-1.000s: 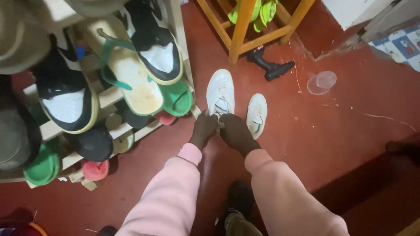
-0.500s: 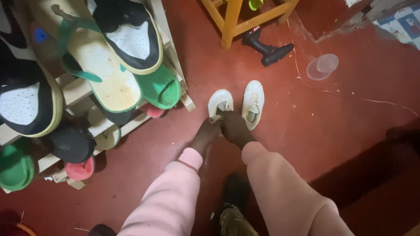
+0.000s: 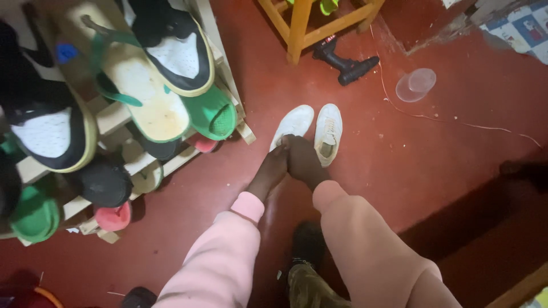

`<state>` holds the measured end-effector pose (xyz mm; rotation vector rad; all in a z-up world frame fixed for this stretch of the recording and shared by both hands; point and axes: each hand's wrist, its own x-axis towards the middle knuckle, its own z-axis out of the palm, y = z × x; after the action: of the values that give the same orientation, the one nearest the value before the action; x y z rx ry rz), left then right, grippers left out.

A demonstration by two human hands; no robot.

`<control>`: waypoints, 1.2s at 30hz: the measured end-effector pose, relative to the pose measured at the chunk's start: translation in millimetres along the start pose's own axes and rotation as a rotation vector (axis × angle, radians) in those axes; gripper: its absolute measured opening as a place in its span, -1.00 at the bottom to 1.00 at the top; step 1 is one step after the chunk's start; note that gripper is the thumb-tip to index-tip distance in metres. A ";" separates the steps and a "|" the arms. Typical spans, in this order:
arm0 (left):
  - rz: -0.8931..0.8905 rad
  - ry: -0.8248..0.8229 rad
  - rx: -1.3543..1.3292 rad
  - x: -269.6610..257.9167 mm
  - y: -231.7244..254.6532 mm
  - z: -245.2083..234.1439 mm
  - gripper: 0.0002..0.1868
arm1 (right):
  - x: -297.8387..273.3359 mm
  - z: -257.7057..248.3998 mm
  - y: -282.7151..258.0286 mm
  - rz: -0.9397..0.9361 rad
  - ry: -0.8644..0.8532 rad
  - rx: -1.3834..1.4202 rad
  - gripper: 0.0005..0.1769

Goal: The person removes multiple pairs of shoes from a wooden shoe rack, including white sneakers, beige sneakers, black-and-white sneakers, green shoes, and flip-flops. They place each pair on the floor in front of the rack, handling them one at a time.

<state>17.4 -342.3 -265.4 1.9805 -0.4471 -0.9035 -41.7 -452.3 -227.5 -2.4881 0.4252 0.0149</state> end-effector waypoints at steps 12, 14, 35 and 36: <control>-0.034 0.082 -0.466 -109.8 72.5 -100.8 -0.63 | -14.4 -66.0 -118.1 -0.062 -0.022 0.200 -0.74; -0.041 0.073 -0.526 -136.1 83.8 -119.9 -0.68 | -20.3 -75.6 -144.2 -0.049 -0.040 0.264 -0.72; -0.125 0.317 -0.781 -322.5 55.7 -232.1 -0.43 | -91.4 -82.4 -288.2 -0.180 -0.146 0.655 -0.49; -0.149 0.329 -0.799 -327.4 55.3 -235.0 -0.43 | -91.4 -81.3 -290.3 -0.198 -0.144 0.631 -0.49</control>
<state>-25.4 -36.5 -0.6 1.3800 0.2353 -0.6748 -47.0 -249.9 13.8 -1.8790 0.0943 -0.0176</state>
